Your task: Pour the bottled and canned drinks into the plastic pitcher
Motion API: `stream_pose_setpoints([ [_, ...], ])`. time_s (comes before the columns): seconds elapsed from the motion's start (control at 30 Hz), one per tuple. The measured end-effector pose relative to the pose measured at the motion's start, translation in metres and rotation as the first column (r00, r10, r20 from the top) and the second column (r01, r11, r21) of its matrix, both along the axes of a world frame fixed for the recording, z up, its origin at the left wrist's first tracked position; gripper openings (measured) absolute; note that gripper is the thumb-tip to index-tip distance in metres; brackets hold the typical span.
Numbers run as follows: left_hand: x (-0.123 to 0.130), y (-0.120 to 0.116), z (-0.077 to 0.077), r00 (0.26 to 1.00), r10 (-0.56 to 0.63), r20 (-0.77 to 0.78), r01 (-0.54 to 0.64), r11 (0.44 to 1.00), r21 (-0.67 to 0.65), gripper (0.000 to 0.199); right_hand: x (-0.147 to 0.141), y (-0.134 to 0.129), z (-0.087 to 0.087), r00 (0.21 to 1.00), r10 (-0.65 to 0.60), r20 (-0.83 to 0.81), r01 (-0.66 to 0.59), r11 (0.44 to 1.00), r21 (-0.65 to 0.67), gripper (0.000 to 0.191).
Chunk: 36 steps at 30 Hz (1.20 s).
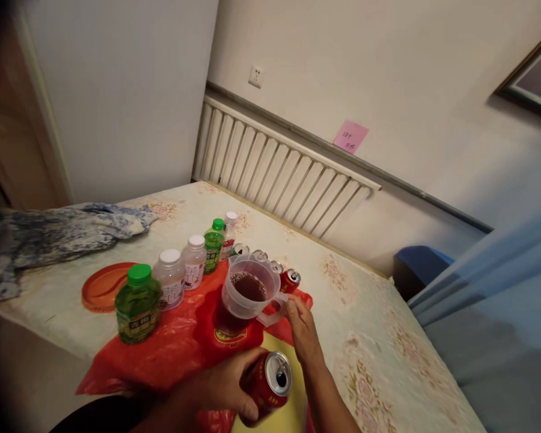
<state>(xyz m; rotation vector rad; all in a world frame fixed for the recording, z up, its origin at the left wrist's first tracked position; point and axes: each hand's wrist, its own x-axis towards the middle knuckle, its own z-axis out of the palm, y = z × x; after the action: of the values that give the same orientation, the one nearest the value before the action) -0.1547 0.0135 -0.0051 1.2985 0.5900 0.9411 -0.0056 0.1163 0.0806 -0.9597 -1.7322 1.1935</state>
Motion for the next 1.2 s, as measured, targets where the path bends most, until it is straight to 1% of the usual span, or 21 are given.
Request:
stream_pose_setpoints([
  [0.03, 0.0, 0.0, 0.002, 1.0, 0.008, 0.009, -0.007, 1.0, -0.021, 0.08, -0.006, 0.002, -0.001, 0.999, 0.039, 0.007, -0.039, 0.999, 0.009, 0.041],
  [0.1, -0.002, -0.002, 0.006, 1.0, 0.029, 0.005, -0.028, 0.997, -0.069, 0.078, -0.017, 0.004, -0.004, 0.995, 0.088, -0.044, -0.089, 0.996, -0.013, 0.042],
  [0.17, -0.003, -0.003, 0.01, 0.999, 0.044, -0.026, -0.046, 0.996, -0.075, 0.076, -0.025, 0.006, -0.006, 0.986, 0.102, -0.129, -0.113, 0.991, -0.076, 0.044],
  [0.27, -0.005, -0.002, 0.012, 0.999, 0.031, -0.042, -0.034, 0.997, -0.071, 0.076, -0.033, 0.007, -0.007, 0.975, 0.101, -0.197, -0.131, 0.981, -0.144, 0.045],
  [0.43, -0.009, -0.001, 0.007, 0.999, 0.028, -0.015, -0.029, 0.997, -0.068, 0.077, -0.043, 0.007, -0.002, 0.955, 0.008, -0.296, -0.054, 0.988, -0.146, 0.043],
  [0.5, -0.011, -0.001, 0.009, 0.999, 0.032, -0.026, -0.034, 0.997, -0.069, 0.079, -0.045, 0.006, 0.003, 0.953, -0.017, -0.301, -0.028, 0.989, -0.144, 0.043],
  [0.57, -0.014, -0.002, 0.015, 0.997, 0.042, -0.058, -0.045, 0.998, -0.054, 0.081, -0.043, 0.005, 0.009, 0.954, -0.049, -0.297, 0.009, 0.991, -0.135, 0.045],
  [0.67, -0.017, -0.004, 0.024, 0.995, 0.064, -0.074, -0.067, 0.997, -0.039, 0.079, -0.035, 0.003, 0.022, 0.946, -0.099, -0.308, 0.07, 0.992, -0.104, 0.047],
  [0.77, -0.019, -0.004, 0.029, 0.997, 0.058, -0.049, -0.06, 0.998, -0.029, 0.075, -0.023, 0.002, 0.042, 0.935, -0.118, -0.334, 0.105, 0.993, -0.059, 0.047],
  [0.83, -0.02, -0.002, 0.028, 0.997, 0.066, -0.04, -0.066, 0.998, -0.006, 0.077, -0.015, 0.001, 0.057, 0.923, -0.131, -0.361, 0.127, 0.991, -0.033, 0.047],
  [1.0, -0.026, 0.005, 0.022, 0.991, 0.132, -0.011, -0.132, 0.991, 0.025, 0.084, 0.008, 0.005, 0.095, 0.909, -0.146, -0.391, 0.164, 0.986, 0.011, 0.043],
  [1.1, -0.032, 0.01, 0.021, 0.978, 0.206, -0.018, -0.205, 0.979, 0.018, 0.08, 0.025, 0.006, 0.111, 0.925, -0.157, -0.345, 0.196, 0.977, 0.08, 0.043],
  [1.2, -0.037, 0.016, 0.018, 0.947, 0.318, -0.041, -0.317, 0.948, 0.02, 0.075, 0.041, 0.004, 0.123, 0.942, -0.178, -0.284, 0.219, 0.969, 0.118, 0.043],
])
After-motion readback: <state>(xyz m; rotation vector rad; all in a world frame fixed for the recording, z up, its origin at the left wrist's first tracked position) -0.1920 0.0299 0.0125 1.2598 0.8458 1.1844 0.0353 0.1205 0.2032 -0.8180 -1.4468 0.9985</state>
